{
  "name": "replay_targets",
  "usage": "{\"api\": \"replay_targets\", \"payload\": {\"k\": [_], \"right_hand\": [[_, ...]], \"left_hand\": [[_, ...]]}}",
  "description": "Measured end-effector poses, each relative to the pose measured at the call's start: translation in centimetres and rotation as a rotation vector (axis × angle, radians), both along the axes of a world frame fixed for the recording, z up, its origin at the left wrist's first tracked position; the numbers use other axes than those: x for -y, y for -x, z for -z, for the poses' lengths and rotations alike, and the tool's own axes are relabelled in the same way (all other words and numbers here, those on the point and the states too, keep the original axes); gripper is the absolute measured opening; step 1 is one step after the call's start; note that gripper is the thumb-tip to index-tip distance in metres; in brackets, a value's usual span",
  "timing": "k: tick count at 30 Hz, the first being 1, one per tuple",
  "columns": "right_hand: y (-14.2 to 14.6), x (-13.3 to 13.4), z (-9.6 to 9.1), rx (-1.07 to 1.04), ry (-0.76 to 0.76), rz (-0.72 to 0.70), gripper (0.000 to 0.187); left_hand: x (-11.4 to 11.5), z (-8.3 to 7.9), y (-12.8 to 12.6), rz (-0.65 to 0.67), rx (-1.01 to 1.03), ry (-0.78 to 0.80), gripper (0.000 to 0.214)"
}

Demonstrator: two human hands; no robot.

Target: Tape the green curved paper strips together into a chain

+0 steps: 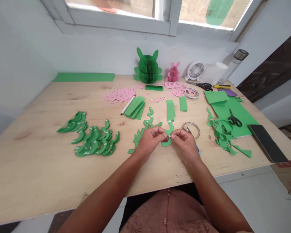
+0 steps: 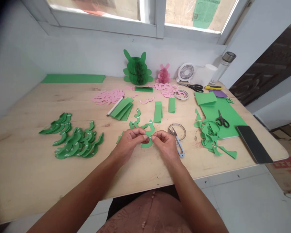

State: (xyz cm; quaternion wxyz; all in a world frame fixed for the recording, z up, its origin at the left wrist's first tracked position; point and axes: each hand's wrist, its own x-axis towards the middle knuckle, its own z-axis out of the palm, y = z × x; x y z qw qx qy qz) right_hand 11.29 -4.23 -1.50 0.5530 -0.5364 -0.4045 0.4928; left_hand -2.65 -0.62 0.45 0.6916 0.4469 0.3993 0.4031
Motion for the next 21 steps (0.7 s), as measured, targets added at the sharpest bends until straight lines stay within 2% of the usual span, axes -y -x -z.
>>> {"api": "replay_targets", "payload": {"k": [21], "right_hand": [[0.02, 0.05, 0.00, -0.009, 0.004, 0.011, 0.009]], "left_hand": [[0.13, -0.30, -0.02, 0.025, -0.051, -0.003, 0.013]]}}
